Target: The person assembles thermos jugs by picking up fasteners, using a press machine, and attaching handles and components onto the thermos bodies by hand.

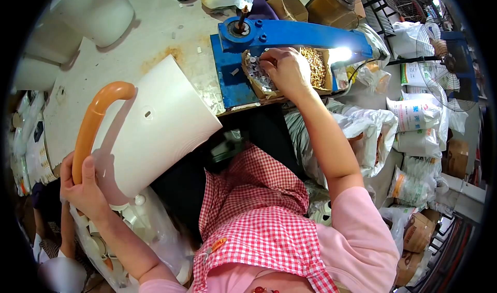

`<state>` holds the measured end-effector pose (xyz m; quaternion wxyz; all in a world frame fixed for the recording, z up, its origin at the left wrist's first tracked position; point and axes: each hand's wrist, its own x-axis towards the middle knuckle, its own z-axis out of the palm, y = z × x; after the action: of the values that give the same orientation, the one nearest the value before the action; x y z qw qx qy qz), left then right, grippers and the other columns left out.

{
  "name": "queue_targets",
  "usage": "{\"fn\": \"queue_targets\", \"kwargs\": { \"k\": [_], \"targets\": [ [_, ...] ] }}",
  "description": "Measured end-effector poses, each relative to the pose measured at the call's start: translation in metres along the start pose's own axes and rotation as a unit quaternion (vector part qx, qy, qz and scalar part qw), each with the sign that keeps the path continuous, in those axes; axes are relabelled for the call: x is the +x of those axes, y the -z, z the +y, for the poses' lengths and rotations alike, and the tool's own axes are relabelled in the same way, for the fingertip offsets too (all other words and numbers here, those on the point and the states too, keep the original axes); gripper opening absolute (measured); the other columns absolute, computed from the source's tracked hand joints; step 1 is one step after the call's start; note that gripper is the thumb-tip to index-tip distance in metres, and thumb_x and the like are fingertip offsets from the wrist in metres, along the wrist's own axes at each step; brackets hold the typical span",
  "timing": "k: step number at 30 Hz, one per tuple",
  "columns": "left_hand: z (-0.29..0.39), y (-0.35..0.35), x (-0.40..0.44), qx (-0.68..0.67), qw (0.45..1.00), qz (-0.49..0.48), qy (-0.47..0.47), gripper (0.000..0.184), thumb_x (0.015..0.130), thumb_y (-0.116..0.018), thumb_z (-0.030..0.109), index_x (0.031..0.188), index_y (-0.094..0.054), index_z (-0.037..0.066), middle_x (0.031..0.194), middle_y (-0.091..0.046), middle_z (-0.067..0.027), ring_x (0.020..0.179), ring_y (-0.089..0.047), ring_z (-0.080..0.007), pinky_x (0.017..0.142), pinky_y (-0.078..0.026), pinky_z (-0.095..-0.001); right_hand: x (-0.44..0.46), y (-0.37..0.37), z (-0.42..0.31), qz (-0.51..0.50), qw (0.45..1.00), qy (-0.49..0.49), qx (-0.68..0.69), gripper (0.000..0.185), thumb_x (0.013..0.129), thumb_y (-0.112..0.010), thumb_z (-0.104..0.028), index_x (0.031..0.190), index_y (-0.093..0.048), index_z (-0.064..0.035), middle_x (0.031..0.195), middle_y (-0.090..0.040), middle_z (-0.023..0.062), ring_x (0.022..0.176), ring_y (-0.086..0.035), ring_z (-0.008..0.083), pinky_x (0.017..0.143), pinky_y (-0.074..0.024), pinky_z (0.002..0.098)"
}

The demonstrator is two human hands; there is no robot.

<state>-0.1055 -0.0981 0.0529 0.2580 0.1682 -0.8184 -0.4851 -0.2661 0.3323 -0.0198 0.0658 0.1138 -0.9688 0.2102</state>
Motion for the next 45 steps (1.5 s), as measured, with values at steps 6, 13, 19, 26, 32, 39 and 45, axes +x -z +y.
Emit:
{"fn": "queue_targets", "kwargs": {
  "k": [6,13,19,26,32,39,45],
  "targets": [
    [-0.001,0.003,-0.001,-0.002,1.0,0.0,0.009,0.026,0.092,-0.076,0.021,0.108,-0.068,0.002,0.07,-0.051,0.0071,0.057,-0.039,-0.0003,0.05,-0.024,-0.0174,-0.008,-0.001,0.001,0.055,0.996,-0.033,0.062,0.014,0.082,-0.07,-0.018,0.093,-0.075,-0.0119,0.093,-0.073,0.0088,0.082,-0.07,0.0275,0.077,-0.0551,0.0382],
    [-0.003,0.002,0.0,-0.018,1.0,0.006,0.017,0.022,0.093,-0.075,0.018,0.107,-0.068,0.002,0.068,-0.049,0.0078,0.056,-0.039,0.0,0.05,-0.023,-0.0172,-0.017,0.006,0.003,0.034,0.975,-0.084,0.204,0.015,0.083,-0.071,-0.01,0.096,-0.072,-0.0009,0.084,-0.073,0.0068,0.075,-0.069,0.0127,0.07,-0.0521,0.0279],
    [-0.004,0.0,-0.002,-0.03,1.0,0.006,0.003,0.023,0.092,-0.077,0.019,0.105,-0.068,0.002,0.07,-0.052,0.0071,0.056,-0.039,0.0001,0.05,-0.024,-0.0168,-0.022,0.039,-0.031,0.181,0.952,0.036,0.243,0.011,0.078,-0.073,0.001,0.088,-0.073,-0.0044,0.084,-0.073,0.0033,0.07,-0.067,0.0104,0.057,-0.0476,0.0217],
    [-0.005,0.002,0.0,0.005,0.999,-0.004,-0.036,0.026,0.09,-0.079,0.023,0.102,-0.068,0.003,0.071,-0.054,0.0076,0.056,-0.038,0.0,0.049,-0.024,-0.0178,0.034,0.071,-0.075,0.294,0.893,0.219,0.262,0.015,0.078,-0.075,0.007,0.088,-0.072,-0.0036,0.096,-0.076,0.0047,0.077,-0.065,0.0078,0.06,-0.0475,0.0207],
    [-0.005,0.002,0.0,0.019,0.999,-0.011,-0.047,0.026,0.089,-0.08,0.024,0.1,-0.069,0.003,0.07,-0.052,0.0084,0.056,-0.037,0.0,0.049,-0.024,-0.0182,0.055,0.072,-0.071,0.329,0.869,0.365,0.065,0.019,0.073,-0.076,0.006,0.087,-0.069,-0.0051,0.094,-0.075,0.0072,0.073,-0.07,0.0196,0.062,-0.0545,0.0276],
    [-0.001,-0.002,-0.001,-0.013,0.999,-0.015,-0.032,0.027,0.089,-0.08,0.024,0.101,-0.068,0.003,0.072,-0.052,0.0088,0.058,-0.037,-0.0002,0.051,-0.025,-0.0178,0.063,0.079,-0.069,0.342,0.848,0.404,-0.019,0.017,0.068,-0.077,-0.009,0.081,-0.066,-0.0116,0.092,-0.071,-0.0024,0.068,-0.066,0.0168,0.056,-0.0514,0.0285],
    [-0.003,-0.002,-0.001,-0.019,0.999,-0.012,-0.042,0.028,0.089,-0.081,0.023,0.103,-0.067,0.003,0.077,-0.055,0.0084,0.061,-0.039,-0.0002,0.053,-0.026,-0.0171,0.054,0.082,-0.07,0.285,0.868,0.405,-0.044,0.017,0.072,-0.076,0.001,0.084,-0.066,-0.0062,0.093,-0.073,0.0037,0.069,-0.068,0.0203,0.061,-0.0544,0.0291]
  ]
}}
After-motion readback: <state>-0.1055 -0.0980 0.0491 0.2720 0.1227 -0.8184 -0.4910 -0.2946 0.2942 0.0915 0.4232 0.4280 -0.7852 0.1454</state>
